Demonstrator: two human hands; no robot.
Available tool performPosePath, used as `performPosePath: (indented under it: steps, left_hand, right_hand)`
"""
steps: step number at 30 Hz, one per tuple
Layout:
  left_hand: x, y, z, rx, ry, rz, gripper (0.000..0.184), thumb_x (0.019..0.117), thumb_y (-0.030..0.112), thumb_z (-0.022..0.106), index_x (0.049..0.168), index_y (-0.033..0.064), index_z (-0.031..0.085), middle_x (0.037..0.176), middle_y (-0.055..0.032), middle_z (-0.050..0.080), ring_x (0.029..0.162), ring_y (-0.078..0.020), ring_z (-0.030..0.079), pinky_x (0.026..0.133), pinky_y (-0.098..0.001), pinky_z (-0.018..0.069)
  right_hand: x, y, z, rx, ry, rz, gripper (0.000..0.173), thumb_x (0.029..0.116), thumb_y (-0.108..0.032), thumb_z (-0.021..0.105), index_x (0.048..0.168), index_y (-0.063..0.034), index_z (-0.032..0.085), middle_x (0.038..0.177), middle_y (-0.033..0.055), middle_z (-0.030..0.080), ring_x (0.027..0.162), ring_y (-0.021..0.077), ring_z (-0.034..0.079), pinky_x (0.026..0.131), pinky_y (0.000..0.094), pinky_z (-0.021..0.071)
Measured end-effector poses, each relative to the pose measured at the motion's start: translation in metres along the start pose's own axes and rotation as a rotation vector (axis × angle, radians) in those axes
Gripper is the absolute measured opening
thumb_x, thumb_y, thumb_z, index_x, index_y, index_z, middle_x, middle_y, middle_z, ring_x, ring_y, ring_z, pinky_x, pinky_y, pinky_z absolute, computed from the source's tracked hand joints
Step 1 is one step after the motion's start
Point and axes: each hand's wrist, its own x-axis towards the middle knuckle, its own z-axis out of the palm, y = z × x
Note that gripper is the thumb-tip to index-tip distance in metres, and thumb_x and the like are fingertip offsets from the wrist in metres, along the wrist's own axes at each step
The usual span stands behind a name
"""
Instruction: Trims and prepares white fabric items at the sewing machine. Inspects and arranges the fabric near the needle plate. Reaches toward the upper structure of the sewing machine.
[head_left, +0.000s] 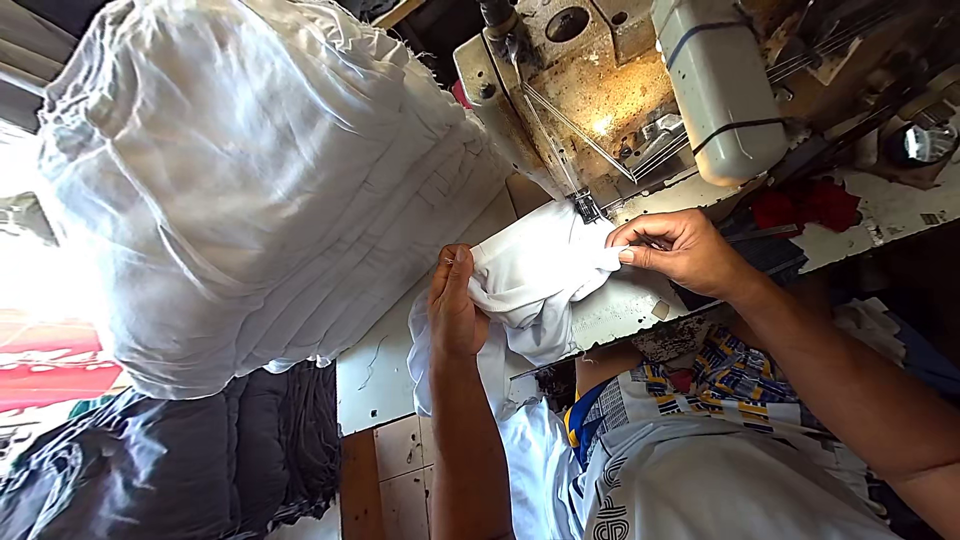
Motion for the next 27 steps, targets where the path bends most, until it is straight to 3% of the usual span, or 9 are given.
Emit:
performPosePath:
  steps: [3, 4, 6, 10, 13, 17, 20, 24, 27]
  left_hand:
    - [0.001, -0.002, 0.003, 0.259, 0.116, 0.143, 0.013, 0.1083, 0.026, 0.052, 0.117, 0.0176, 0.056, 0.103, 0.0031, 0.067, 0.095, -0.0082, 0.067, 0.082, -0.0294, 0.0583]
    - [0.001, -0.003, 0.005, 0.422, 0.167, 0.262, 0.019, 0.1065, 0.023, 0.056, 0.122, 0.0122, 0.054, 0.121, 0.0001, 0.068, 0.11, -0.0118, 0.068, 0.09, -0.0332, 0.0589]
    - [-0.004, 0.004, 0.012, 0.819, 0.187, 0.489, 0.033, 0.1043, 0.028, 0.059, 0.127, 0.0039, 0.057, 0.148, -0.0098, 0.051, 0.132, -0.0208, 0.055, 0.101, -0.0376, 0.0548]
    - [-0.015, 0.019, 0.039, 1.119, -0.151, 0.59, 0.036, 0.0969, 0.051, 0.065, 0.107, 0.0177, 0.072, 0.159, -0.0102, 0.04, 0.144, -0.0299, 0.038, 0.116, -0.051, 0.0349]
    - [-0.018, 0.026, 0.051, 1.16, -0.295, 0.623, 0.028, 0.0962, 0.039, 0.07, 0.085, 0.0133, 0.069, 0.15, -0.007, 0.053, 0.14, -0.0275, 0.046, 0.117, -0.0553, 0.0314]
    - [-0.039, 0.047, 0.066, 1.074, -0.341, 0.618, 0.02, 0.101, 0.027, 0.066, 0.098, 0.0078, 0.07, 0.114, -0.004, 0.072, 0.109, -0.0157, 0.068, 0.098, -0.0383, 0.0555]
    - [-0.051, 0.047, 0.078, 1.013, -0.415, 0.601, 0.021, 0.1035, 0.027, 0.062, 0.099, 0.0086, 0.071, 0.095, -0.0019, 0.07, 0.09, -0.0115, 0.067, 0.081, -0.0315, 0.0555]
    - [-0.056, 0.021, 0.099, 0.889, -0.369, 0.643, 0.021, 0.0992, 0.03, 0.07, 0.102, 0.0089, 0.07, 0.091, -0.0014, 0.07, 0.084, -0.0099, 0.065, 0.075, -0.0291, 0.0536]
    - [-0.048, -0.01, 0.104, 1.07, -0.199, 0.803, 0.048, 0.0898, 0.048, 0.077, 0.122, 0.0132, 0.071, 0.101, -0.0075, 0.067, 0.091, -0.0209, 0.062, 0.082, -0.0396, 0.0487]
  right_hand:
    - [0.0, 0.001, 0.001, 0.003, 0.004, -0.013, 0.008, 0.0939, 0.004, 0.068, 0.101, 0.0033, 0.072, 0.101, 0.0112, 0.074, 0.089, 0.016, 0.071, 0.077, 0.028, 0.0617]
    - [-0.001, 0.002, 0.001, 0.006, 0.007, -0.014, 0.008, 0.0938, 0.004, 0.067, 0.1, 0.0035, 0.072, 0.101, 0.0114, 0.074, 0.089, 0.0161, 0.071, 0.077, 0.0281, 0.0616]
    - [-0.001, 0.002, 0.001, 0.009, 0.009, -0.016, 0.008, 0.0938, 0.005, 0.067, 0.1, 0.0038, 0.072, 0.102, 0.0118, 0.074, 0.088, 0.0163, 0.071, 0.077, 0.0285, 0.0617]
    - [-0.002, 0.002, 0.001, 0.012, 0.009, -0.01, 0.008, 0.0939, 0.004, 0.067, 0.1, 0.0043, 0.072, 0.101, 0.0122, 0.074, 0.088, 0.0162, 0.071, 0.078, 0.0288, 0.0615]
    - [-0.001, -0.001, 0.0, 0.017, -0.004, 0.002, 0.008, 0.0943, 0.006, 0.066, 0.1, 0.0049, 0.072, 0.102, 0.0128, 0.073, 0.09, 0.017, 0.071, 0.079, 0.0298, 0.062]
    - [-0.007, -0.007, -0.002, -0.109, -0.101, -0.042, 0.011, 0.0953, 0.005, 0.065, 0.103, 0.0028, 0.072, 0.105, 0.0105, 0.073, 0.094, 0.0147, 0.07, 0.082, 0.0295, 0.0617]
    - [-0.02, -0.017, 0.001, -0.225, -0.199, -0.129, 0.011, 0.0933, 0.004, 0.068, 0.103, 0.0012, 0.073, 0.104, 0.0082, 0.072, 0.094, 0.012, 0.069, 0.082, 0.0273, 0.0607]
    - [-0.039, -0.024, 0.007, -0.341, -0.195, -0.172, 0.011, 0.0956, 0.002, 0.067, 0.105, 0.0016, 0.073, 0.11, 0.008, 0.071, 0.102, 0.0123, 0.069, 0.09, 0.0284, 0.06]
    - [-0.049, -0.019, 0.01, -0.415, -0.119, -0.171, 0.013, 0.0948, 0.003, 0.066, 0.106, 0.0013, 0.073, 0.109, 0.0081, 0.071, 0.103, 0.0125, 0.069, 0.091, 0.0289, 0.0596]
